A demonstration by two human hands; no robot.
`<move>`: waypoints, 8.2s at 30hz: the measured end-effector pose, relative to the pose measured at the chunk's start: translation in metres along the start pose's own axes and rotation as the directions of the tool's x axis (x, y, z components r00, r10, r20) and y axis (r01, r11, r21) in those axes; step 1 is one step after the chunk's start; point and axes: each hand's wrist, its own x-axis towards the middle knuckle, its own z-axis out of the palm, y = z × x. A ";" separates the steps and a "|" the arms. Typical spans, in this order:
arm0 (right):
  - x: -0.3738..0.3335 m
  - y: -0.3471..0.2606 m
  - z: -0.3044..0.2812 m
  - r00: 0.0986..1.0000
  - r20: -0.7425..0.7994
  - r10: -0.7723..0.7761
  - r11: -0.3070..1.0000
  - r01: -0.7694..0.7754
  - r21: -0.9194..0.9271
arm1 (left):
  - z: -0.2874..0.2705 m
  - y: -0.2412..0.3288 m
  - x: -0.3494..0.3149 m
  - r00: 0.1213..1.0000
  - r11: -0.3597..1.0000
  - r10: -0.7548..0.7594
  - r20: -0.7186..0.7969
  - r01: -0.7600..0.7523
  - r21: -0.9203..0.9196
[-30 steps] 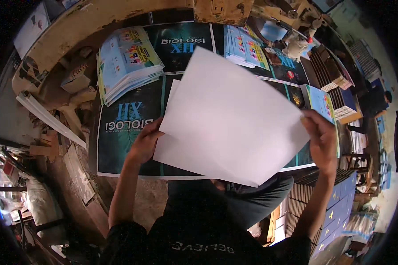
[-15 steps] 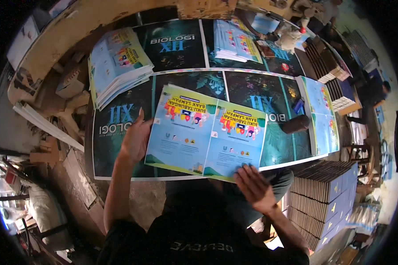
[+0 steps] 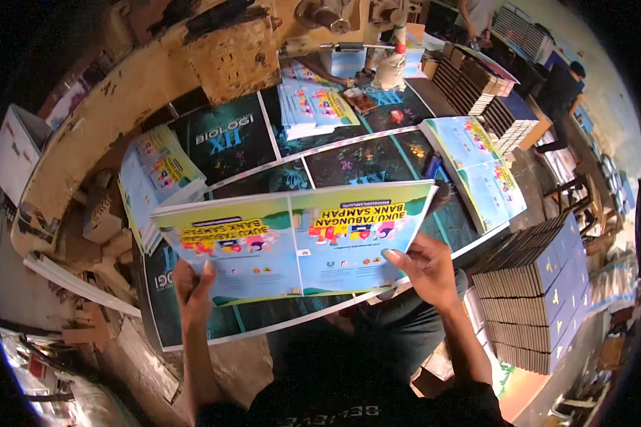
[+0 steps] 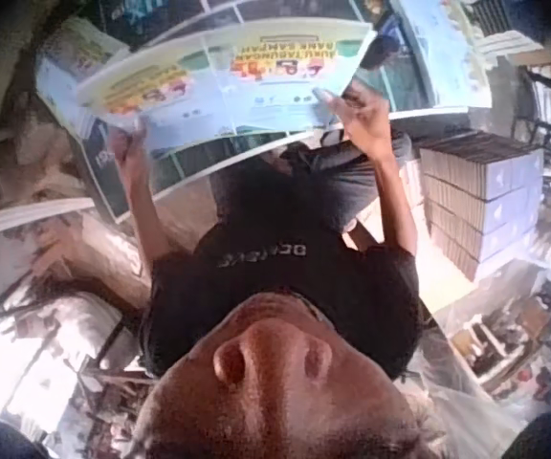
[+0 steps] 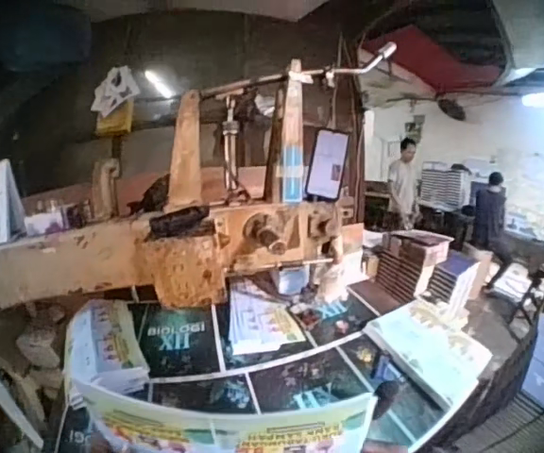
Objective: The person folds several printed paper sheets by hand, aligning the edges and smoothing the crease with their fingers on a work table.
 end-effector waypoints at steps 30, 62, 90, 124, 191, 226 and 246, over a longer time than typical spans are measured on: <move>-0.014 0.005 0.011 0.894 -0.222 -0.390 0.854 0.261 -0.450 | 0.022 -0.008 -0.026 0.970 0.988 0.144 -0.195 -0.151 -0.023; -0.001 0.019 -0.020 0.982 0.093 0.163 0.772 -0.068 -0.632 | 0.005 0.021 -0.067 0.773 0.515 -0.104 0.626 -0.497 0.699; -0.017 0.043 -0.037 0.745 0.653 -0.135 0.491 0.623 -0.609 | -0.028 0.000 -0.053 0.735 0.648 -0.113 0.669 -0.456 0.611; 0.063 0.027 -0.001 0.957 0.246 0.155 0.774 0.037 -0.633 | 0.008 -0.002 0.013 0.911 0.749 -0.308 0.275 0.054 0.660; 0.035 -0.034 0.127 0.963 0.268 0.009 0.961 0.066 -0.269 | 0.156 -0.038 0.033 0.922 0.473 0.321 0.217 -0.354 0.807; 0.037 -0.012 0.052 0.992 0.127 -0.018 0.943 0.059 -0.328 | 0.227 -0.021 0.019 0.845 0.295 0.467 0.260 -0.426 0.855; 0.031 -0.012 0.019 0.994 -0.055 0.090 0.964 -0.101 -0.246 | 0.243 -0.018 0.019 0.889 0.443 0.371 0.266 -0.422 0.791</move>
